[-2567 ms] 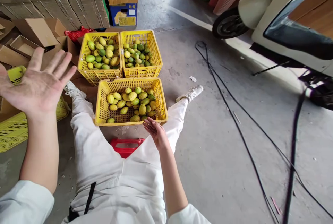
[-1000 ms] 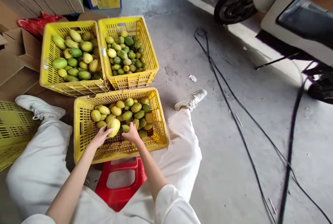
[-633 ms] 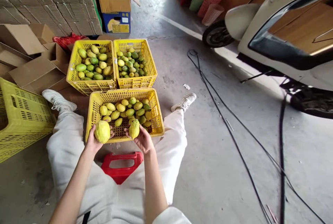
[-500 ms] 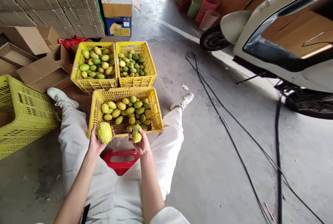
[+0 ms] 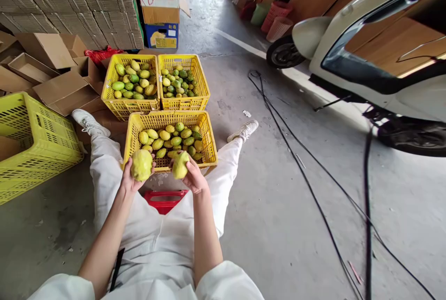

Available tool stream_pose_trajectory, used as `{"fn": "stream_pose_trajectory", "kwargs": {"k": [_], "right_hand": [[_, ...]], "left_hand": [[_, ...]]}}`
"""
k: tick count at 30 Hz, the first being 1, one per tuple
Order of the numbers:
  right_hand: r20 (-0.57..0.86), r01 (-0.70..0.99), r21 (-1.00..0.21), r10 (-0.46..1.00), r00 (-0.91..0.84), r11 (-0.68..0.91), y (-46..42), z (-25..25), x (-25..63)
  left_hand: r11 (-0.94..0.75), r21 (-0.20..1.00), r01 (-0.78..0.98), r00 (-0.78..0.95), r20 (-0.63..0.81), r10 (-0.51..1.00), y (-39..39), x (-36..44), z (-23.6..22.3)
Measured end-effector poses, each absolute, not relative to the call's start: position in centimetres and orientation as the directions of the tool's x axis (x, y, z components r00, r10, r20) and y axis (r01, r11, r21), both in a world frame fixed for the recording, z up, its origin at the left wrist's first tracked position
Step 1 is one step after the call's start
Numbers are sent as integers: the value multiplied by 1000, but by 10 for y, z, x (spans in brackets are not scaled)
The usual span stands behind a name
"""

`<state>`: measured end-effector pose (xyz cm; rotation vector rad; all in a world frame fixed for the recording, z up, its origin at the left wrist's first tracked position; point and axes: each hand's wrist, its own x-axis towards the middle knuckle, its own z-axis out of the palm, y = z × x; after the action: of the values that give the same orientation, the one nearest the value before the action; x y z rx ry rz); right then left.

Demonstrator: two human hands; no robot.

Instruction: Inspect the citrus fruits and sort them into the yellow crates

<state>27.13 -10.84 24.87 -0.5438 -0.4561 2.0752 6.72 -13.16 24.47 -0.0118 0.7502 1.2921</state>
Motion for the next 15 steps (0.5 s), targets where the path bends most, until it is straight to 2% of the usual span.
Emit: {"fn": "stream_pose_trajectory", "kwargs": {"k": [4, 7, 11, 15], "right_hand": [[-296, -619, -406, 738, -606, -672, -113, 235, 261], [-383, -661, -344, 742, -550, -667, -109, 239, 258], [-369, -749, -417, 849, -379, -515, -104, 259, 264], [-286, -734, -506, 891, -352, -452, -108, 266, 270]], "left_hand": [[384, 365, -848, 145, -536, 832, -134, 74, 249], [361, 333, -871, 132, -549, 825, -135, 74, 255], [312, 356, -881, 86, -527, 845, -134, 75, 261], [281, 357, -891, 31, -570, 821, -131, 83, 258]]}}
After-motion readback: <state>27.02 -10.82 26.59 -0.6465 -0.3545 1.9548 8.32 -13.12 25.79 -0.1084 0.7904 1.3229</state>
